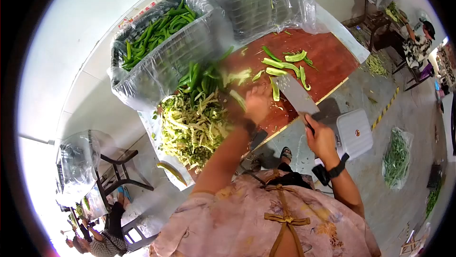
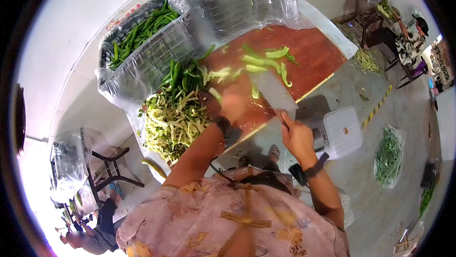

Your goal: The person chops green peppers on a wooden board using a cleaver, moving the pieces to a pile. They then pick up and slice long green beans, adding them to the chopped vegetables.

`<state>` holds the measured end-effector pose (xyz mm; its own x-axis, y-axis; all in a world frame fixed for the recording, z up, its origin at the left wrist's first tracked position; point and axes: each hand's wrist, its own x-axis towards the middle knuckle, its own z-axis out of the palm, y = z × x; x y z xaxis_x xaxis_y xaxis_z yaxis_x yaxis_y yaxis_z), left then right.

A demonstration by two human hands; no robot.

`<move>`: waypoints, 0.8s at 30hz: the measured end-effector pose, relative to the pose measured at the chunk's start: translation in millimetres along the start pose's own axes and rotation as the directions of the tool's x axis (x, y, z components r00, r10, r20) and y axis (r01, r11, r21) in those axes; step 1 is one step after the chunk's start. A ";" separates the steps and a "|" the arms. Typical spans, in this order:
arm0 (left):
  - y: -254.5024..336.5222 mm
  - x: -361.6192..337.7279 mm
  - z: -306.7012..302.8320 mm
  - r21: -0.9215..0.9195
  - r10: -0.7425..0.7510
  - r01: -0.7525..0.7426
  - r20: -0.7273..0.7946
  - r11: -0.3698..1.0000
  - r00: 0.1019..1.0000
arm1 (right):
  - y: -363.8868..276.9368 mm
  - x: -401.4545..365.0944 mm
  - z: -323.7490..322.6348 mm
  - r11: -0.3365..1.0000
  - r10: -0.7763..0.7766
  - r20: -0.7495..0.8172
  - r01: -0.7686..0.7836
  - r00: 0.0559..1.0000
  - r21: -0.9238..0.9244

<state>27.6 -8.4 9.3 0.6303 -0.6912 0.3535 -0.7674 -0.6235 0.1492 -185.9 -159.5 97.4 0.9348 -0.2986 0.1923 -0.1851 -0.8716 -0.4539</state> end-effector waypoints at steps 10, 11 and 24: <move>-34.2 -61.6 -30.9 -0.161 -0.251 0.249 0.002 0.955 0.968 | -1.5 -70.2 1.6 0.995 -0.088 0.207 0.097 0.974 -0.034; -37.4 -61.6 -23.1 -0.145 -0.180 0.176 -0.016 0.974 0.984 | -3.4 -71.8 1.7 0.993 -0.105 0.204 0.114 0.973 -0.033; -77.0 -42.2 -35.7 -0.307 -0.071 0.099 0.102 0.946 0.992 | -23.1 -90.8 1.2 0.994 -0.100 0.177 0.107 0.979 -0.031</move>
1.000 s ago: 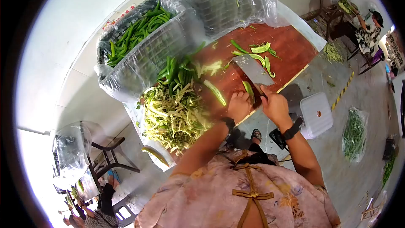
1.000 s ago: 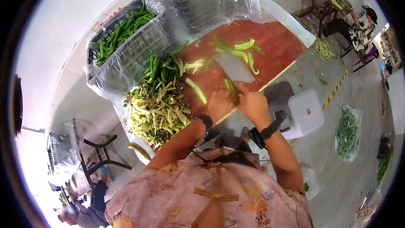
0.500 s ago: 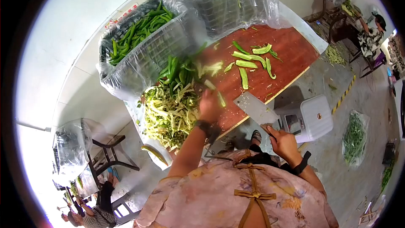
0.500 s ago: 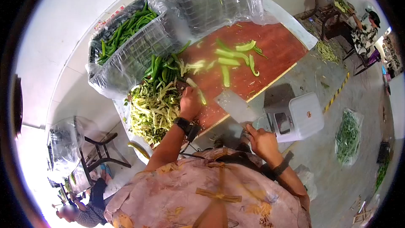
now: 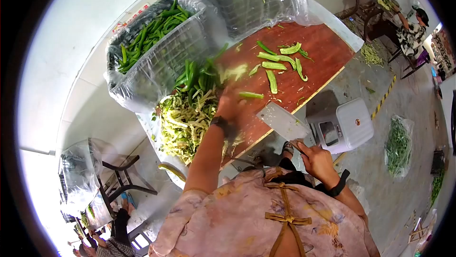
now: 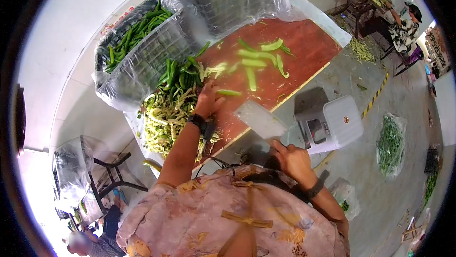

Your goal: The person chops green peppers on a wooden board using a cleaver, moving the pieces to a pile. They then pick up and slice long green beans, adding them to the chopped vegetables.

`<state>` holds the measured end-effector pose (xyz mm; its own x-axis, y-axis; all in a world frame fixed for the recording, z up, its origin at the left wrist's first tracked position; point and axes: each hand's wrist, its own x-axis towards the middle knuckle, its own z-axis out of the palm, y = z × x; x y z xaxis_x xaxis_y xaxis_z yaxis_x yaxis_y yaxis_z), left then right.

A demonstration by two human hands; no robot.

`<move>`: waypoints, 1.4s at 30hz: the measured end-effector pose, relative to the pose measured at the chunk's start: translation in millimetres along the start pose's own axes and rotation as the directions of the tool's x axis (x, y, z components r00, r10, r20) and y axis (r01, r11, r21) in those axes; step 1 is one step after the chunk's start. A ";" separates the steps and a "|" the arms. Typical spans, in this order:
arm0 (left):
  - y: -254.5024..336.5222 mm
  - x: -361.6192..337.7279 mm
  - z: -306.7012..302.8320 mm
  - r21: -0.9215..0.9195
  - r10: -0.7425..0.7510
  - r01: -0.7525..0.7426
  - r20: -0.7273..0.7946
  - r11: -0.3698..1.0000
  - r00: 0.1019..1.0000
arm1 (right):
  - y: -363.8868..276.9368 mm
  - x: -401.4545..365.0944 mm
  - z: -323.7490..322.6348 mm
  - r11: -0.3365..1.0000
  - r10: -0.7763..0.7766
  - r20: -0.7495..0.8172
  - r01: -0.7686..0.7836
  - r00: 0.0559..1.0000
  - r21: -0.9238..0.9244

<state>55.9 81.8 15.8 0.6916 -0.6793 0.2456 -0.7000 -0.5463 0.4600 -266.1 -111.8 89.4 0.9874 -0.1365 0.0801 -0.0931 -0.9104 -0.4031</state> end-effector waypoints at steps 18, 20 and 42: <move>47.3 -27.2 41.4 0.083 0.274 -0.276 0.039 0.958 0.961 | 18.4 -24.5 -27.2 0.996 -0.029 -0.074 0.022 0.997 -0.092; 57.2 -26.5 30.8 0.066 0.229 -0.234 0.070 0.970 0.971 | 21.4 -16.0 -27.1 0.994 -0.033 -0.060 0.026 0.998 -0.107; 71.0 -47.2 56.0 0.066 0.229 -0.231 0.037 0.971 0.973 | 61.5 3.0 -34.6 0.979 -0.121 0.130 0.140 0.984 -0.149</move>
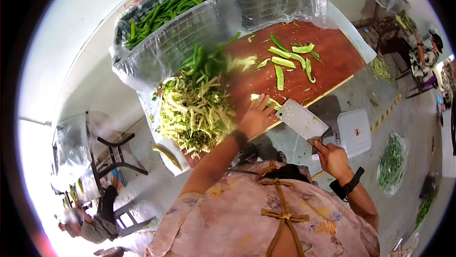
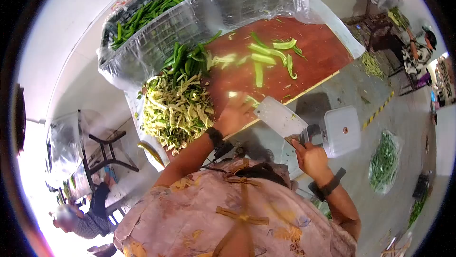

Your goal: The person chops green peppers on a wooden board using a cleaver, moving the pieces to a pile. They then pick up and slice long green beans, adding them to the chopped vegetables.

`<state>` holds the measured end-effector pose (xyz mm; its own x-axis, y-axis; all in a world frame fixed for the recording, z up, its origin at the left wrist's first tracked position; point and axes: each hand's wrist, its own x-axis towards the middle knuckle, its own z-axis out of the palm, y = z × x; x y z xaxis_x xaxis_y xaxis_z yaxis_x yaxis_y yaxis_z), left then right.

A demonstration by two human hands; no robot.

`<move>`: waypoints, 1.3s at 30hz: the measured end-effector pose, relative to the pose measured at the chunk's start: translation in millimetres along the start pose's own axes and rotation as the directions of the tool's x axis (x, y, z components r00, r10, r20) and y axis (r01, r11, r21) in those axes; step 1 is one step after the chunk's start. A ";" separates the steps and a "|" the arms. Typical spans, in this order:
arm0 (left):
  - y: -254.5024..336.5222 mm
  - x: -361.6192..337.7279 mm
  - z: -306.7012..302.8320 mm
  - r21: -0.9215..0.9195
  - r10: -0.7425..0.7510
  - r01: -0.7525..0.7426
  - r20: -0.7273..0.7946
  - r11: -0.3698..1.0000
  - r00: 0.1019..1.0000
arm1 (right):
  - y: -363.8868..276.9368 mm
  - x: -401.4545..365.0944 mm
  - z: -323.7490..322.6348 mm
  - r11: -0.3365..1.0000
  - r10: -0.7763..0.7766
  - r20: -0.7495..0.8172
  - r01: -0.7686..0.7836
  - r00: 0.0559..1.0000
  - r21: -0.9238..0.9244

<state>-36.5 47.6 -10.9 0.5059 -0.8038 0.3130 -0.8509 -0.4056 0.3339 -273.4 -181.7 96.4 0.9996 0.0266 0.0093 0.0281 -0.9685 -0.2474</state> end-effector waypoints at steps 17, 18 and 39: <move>2.5 1.7 5.1 0.030 -0.010 0.011 -0.045 0.999 0.999 | 54.7 25.6 18.9 0.984 -0.176 0.046 0.175 0.983 0.022; 0.6 1.8 5.3 0.051 -0.003 0.005 -0.044 0.999 0.999 | 54.0 35.5 23.0 0.981 -0.191 0.026 0.190 0.981 0.020; -7.3 -13.4 -19.0 0.138 -0.349 0.337 0.070 0.931 0.935 | 54.2 40.2 42.0 0.976 -0.184 -0.021 0.186 0.983 0.111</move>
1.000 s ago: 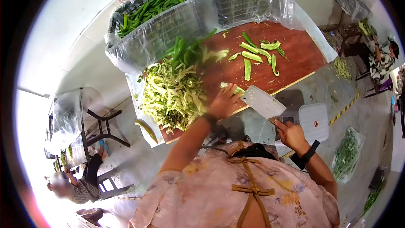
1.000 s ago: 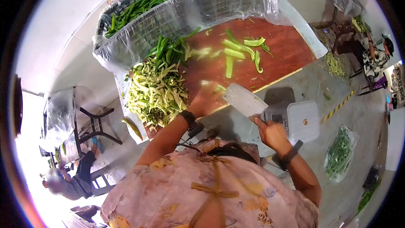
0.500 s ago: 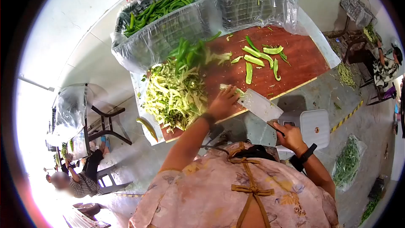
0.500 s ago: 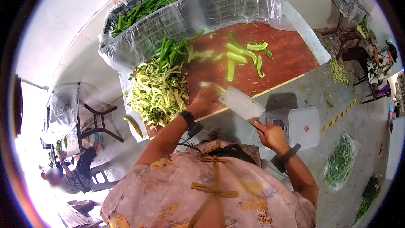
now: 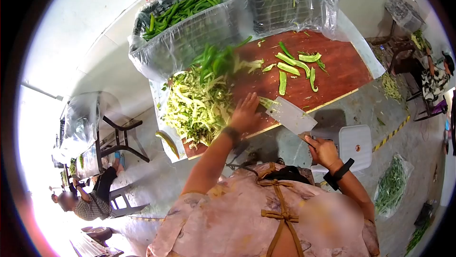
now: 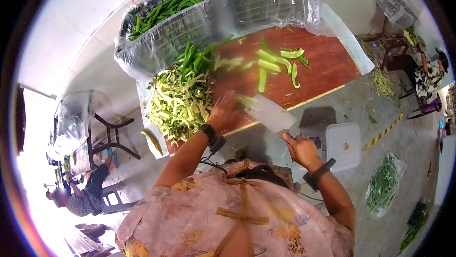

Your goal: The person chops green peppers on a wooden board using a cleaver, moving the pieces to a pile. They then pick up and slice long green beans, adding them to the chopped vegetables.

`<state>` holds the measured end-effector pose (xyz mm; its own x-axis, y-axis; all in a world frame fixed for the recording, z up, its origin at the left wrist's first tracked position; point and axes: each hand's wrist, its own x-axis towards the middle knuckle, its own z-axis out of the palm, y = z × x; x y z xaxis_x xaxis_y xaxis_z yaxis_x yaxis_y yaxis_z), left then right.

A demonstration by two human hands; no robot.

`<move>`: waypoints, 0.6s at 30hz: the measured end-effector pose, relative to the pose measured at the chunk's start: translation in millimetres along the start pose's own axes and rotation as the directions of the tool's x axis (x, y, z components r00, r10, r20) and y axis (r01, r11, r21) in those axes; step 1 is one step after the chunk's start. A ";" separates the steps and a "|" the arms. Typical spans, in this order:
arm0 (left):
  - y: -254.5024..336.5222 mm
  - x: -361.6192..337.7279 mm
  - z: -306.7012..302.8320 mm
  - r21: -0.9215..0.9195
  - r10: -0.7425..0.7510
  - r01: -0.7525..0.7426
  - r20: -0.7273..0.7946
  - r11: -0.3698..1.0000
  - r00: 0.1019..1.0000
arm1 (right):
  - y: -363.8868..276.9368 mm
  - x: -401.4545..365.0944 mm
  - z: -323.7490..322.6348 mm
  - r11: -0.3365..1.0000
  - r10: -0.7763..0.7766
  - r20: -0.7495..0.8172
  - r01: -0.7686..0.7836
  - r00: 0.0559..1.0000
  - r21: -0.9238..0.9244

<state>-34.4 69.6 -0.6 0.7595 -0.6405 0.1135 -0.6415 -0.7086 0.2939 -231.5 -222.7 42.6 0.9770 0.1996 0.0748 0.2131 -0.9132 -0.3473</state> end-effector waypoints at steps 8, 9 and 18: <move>-9.0 2.9 1.6 0.030 0.056 -0.057 0.037 0.998 0.998 | -9.1 43.8 7.4 0.996 -0.084 -0.018 0.083 0.996 -0.037; -9.4 4.0 2.2 0.033 0.052 -0.053 0.054 0.998 0.997 | -8.0 37.6 3.3 0.996 -0.085 -0.007 0.084 0.996 -0.030; -25.6 15.0 12.0 0.008 0.110 -0.109 -0.048 0.994 0.993 | -18.2 69.6 12.7 0.993 -0.114 0.003 0.114 0.993 -0.011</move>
<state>-7.9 74.6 -17.8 0.6890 -0.6993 0.1907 -0.7215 -0.6367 0.2722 -167.4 -187.7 42.3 0.9463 0.3034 0.1115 0.3232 -0.8884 -0.3261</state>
